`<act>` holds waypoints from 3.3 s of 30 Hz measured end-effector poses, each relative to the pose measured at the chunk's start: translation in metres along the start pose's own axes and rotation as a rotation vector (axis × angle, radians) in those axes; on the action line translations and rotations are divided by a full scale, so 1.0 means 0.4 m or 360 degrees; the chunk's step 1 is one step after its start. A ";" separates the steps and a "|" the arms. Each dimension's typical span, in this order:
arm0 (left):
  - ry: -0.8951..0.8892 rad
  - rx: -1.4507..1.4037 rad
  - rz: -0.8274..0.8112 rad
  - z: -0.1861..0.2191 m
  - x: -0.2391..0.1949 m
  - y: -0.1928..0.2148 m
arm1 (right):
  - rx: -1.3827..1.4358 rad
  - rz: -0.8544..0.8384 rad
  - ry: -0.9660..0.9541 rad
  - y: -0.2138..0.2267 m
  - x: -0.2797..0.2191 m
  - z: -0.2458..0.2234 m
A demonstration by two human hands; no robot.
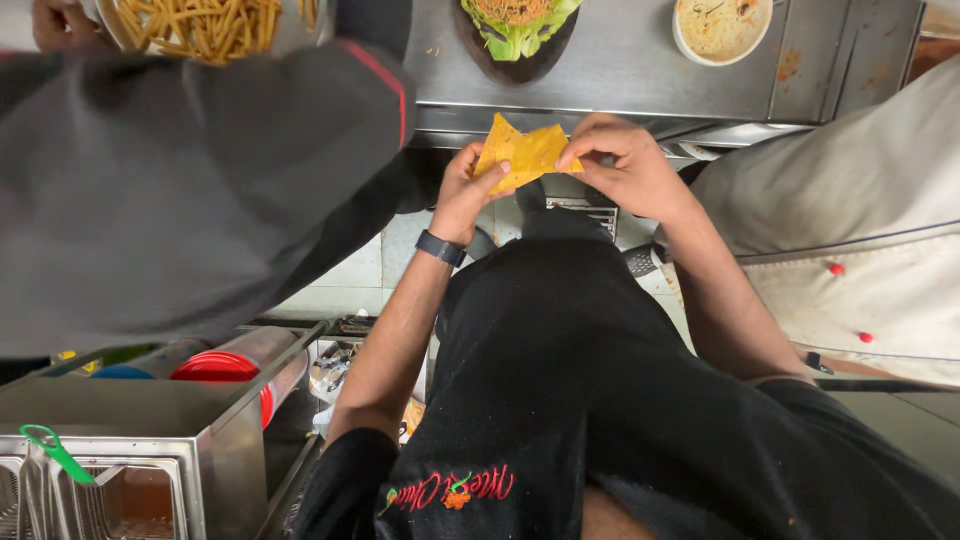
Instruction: The person assembles a dish by pouring sauce into a small cup, arranging lettuce leaves on a plate, and adding noodles, french fries, and tortilla chips. The person also handles a container of chips and a pink lid during the process.
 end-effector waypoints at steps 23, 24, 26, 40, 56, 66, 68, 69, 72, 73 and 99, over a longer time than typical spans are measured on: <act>-0.0508 0.0555 0.0083 0.099 0.126 -0.084 | 0.0410 -0.0345 -0.0276 0.081 0.150 0.129; -0.0523 0.0542 0.0054 0.103 0.132 -0.090 | 0.0386 -0.0331 -0.0268 0.083 0.160 0.133; -0.0545 0.0515 -0.0004 0.109 0.149 -0.099 | 0.0341 -0.0304 -0.0257 0.087 0.182 0.143; -0.0912 0.1419 -0.0007 0.068 0.469 -0.018 | -0.0118 0.0194 0.0019 0.144 0.411 0.230; -0.0961 0.2048 0.0199 -0.153 0.568 0.102 | -0.0021 0.0340 -0.0132 0.098 0.472 0.299; -0.0868 0.2389 0.0112 -0.210 0.552 0.105 | -0.0517 0.0392 0.0085 0.091 0.465 0.316; -0.0866 0.2418 0.0063 -0.214 0.556 0.100 | -0.0617 0.0476 0.0000 0.076 0.474 0.312; -0.0858 0.2437 0.0034 -0.217 0.558 0.098 | -0.0633 0.0513 -0.0005 0.068 0.472 0.308; -0.0849 0.2552 -0.0108 -0.228 0.576 0.097 | -0.0673 0.0605 -0.0039 0.050 0.458 0.302; -0.0852 0.2596 -0.0157 -0.232 0.587 0.101 | -0.0681 0.0623 -0.0060 0.046 0.456 0.302; -0.0821 0.2391 0.0413 0.007 0.459 -0.022 | -0.0568 0.0635 0.0301 0.040 0.457 0.387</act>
Point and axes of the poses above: each hand's wrist, its own x-axis towards the middle knuckle, its own y-axis out of the back of the hand, z = x × y, the point moved 4 cm from there along x, towards the middle knuckle, and after that the axes turned 14 degrees about -y, right-handed, at the moved point
